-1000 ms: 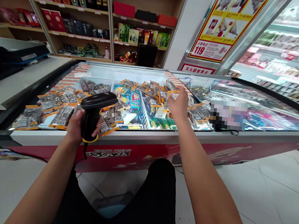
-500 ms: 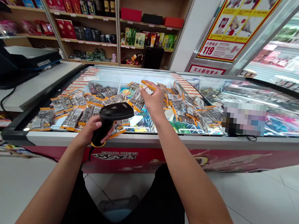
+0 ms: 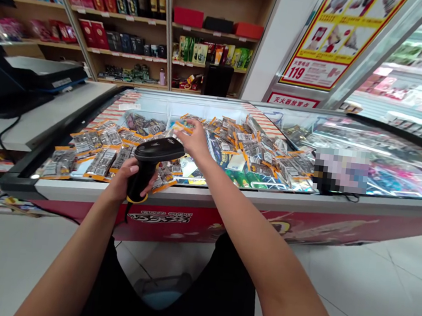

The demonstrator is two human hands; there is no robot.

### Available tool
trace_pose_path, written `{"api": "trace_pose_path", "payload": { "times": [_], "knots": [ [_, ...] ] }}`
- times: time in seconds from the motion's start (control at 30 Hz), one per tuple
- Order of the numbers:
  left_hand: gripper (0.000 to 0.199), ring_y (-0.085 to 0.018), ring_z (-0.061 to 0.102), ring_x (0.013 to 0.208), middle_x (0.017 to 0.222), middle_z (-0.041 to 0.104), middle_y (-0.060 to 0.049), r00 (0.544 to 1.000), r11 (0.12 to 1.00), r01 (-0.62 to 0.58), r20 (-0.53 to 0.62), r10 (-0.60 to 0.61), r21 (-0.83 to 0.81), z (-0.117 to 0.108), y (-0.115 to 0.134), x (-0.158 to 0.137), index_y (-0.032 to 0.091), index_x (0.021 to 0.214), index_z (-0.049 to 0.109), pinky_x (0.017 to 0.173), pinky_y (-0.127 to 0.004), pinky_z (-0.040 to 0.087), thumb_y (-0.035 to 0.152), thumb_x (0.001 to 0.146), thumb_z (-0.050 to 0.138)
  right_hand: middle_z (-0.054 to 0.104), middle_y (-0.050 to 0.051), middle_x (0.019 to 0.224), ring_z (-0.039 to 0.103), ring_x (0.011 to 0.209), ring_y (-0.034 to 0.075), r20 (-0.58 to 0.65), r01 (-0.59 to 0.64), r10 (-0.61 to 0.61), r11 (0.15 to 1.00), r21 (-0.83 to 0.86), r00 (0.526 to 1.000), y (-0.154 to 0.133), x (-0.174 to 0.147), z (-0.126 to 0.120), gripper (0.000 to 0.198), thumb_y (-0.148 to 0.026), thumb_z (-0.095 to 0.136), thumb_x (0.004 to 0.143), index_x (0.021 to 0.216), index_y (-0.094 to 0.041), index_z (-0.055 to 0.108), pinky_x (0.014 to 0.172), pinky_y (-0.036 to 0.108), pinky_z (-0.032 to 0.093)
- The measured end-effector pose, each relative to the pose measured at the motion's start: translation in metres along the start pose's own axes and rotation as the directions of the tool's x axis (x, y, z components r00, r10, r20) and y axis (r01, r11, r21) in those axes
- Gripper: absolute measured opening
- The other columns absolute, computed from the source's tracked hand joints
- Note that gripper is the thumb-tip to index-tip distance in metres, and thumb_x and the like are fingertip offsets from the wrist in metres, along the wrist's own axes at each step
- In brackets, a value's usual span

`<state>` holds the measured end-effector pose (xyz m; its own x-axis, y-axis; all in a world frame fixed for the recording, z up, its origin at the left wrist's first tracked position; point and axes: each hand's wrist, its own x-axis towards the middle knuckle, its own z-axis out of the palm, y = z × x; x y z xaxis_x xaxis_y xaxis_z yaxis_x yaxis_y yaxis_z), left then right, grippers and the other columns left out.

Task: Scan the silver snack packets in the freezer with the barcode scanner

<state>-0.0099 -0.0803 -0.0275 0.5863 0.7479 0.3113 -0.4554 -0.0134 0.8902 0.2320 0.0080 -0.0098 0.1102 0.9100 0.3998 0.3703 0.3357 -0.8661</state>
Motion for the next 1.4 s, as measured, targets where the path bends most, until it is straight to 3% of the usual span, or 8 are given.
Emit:
{"api": "trace_pose_path", "payload": {
  "times": [0.27,0.4,0.53,0.7,0.87,1.0,1.17,1.4],
  "knots": [
    [0.055,-0.012,0.053,0.038,0.069,0.07,-0.001,1.0,1.0,0.013,0.003,-0.013,0.018,-0.001,0.0,0.0,0.016,0.103,0.072,0.037,-0.025,0.041,0.067,0.087,0.084,0.071,0.029,0.154,0.061,0.152,0.047,-0.008,-0.007,0.001,0.612,-0.791,1.0,-0.012,0.014,-0.057,0.055,-0.044,0.066,0.111,0.154,-0.009,0.072,0.133,0.066,0.041],
    [0.056,-0.013,0.054,0.039,0.07,0.071,-0.001,0.999,0.999,0.034,0.011,-0.034,0.029,0.002,0.002,-0.001,0.015,0.105,0.073,0.038,-0.025,0.042,0.067,0.087,0.085,0.066,0.04,0.156,0.055,0.154,0.056,-0.291,-0.341,0.209,0.273,-0.9,0.934,0.001,0.006,-0.13,0.072,-0.056,0.061,0.113,0.156,0.002,0.069,0.123,0.068,0.047],
    [0.057,-0.013,0.054,0.039,0.071,0.071,-0.001,0.999,0.998,0.053,-0.004,-0.053,0.029,0.003,0.002,-0.002,0.015,0.106,0.072,0.039,-0.026,0.043,0.067,0.087,0.085,0.076,0.035,0.142,0.064,0.145,0.052,-0.268,-0.331,0.357,0.129,-0.935,0.895,0.009,-0.005,-0.154,0.063,-0.054,0.062,0.113,0.142,-0.002,0.081,0.118,0.061,0.052],
    [0.056,-0.013,0.054,0.04,0.071,0.07,-0.001,0.999,0.999,0.028,0.023,-0.029,0.035,0.001,0.001,-0.001,0.015,0.108,0.072,0.04,-0.026,0.043,0.067,0.088,0.082,0.081,0.034,0.126,0.068,0.137,0.05,-0.258,-0.28,0.115,0.251,-0.927,0.959,0.008,-0.019,-0.148,0.053,-0.036,0.046,0.115,0.13,-0.002,0.085,0.122,0.065,0.045],
    [0.054,-0.013,0.053,0.04,0.07,0.069,-0.001,1.0,0.999,0.023,0.009,-0.023,0.046,-0.001,-0.001,-0.001,0.015,0.109,0.074,0.041,-0.026,0.041,0.065,0.089,0.081,0.078,0.022,0.105,0.071,0.121,0.044,-0.36,-0.179,-0.159,0.645,-0.743,0.919,0.013,-0.017,-0.146,0.045,-0.045,0.043,0.117,0.105,-0.019,0.078,0.116,0.063,0.052],
    [0.054,-0.013,0.052,0.039,0.069,0.069,-0.001,0.999,0.998,0.036,-0.007,-0.036,0.053,0.001,0.0,-0.001,0.016,0.105,0.073,0.04,-0.026,0.041,0.066,0.087,0.081,0.071,0.008,0.092,0.074,0.098,0.032,-0.477,-0.107,0.002,0.975,-0.193,0.879,0.021,-0.004,-0.136,0.036,-0.058,0.055,0.11,0.091,-0.028,0.062,0.097,0.053,0.065],
    [0.054,-0.012,0.051,0.036,0.069,0.069,-0.001,0.999,0.998,0.035,-0.003,-0.035,0.046,0.003,0.002,0.0,0.016,0.104,0.072,0.04,-0.026,0.04,0.066,0.086,0.081,0.074,0.001,0.095,0.076,0.095,0.024,-0.379,-0.154,0.311,0.908,0.39,0.872,0.029,0.008,-0.114,0.028,-0.049,0.075,0.089,0.091,-0.03,0.055,0.085,0.041,0.068],
    [0.053,-0.013,0.052,0.037,0.069,0.07,-0.001,0.998,0.997,0.056,0.013,-0.057,0.048,0.0,0.0,-0.001,0.016,0.1,0.071,0.041,-0.026,0.039,0.067,0.088,0.081,0.072,0.004,0.103,0.077,0.103,0.028,-0.29,0.008,0.128,0.905,0.425,0.948,0.015,-0.007,-0.079,0.045,-0.054,0.073,0.082,0.078,-0.029,0.035,0.092,0.048,0.067]
  ]
}}
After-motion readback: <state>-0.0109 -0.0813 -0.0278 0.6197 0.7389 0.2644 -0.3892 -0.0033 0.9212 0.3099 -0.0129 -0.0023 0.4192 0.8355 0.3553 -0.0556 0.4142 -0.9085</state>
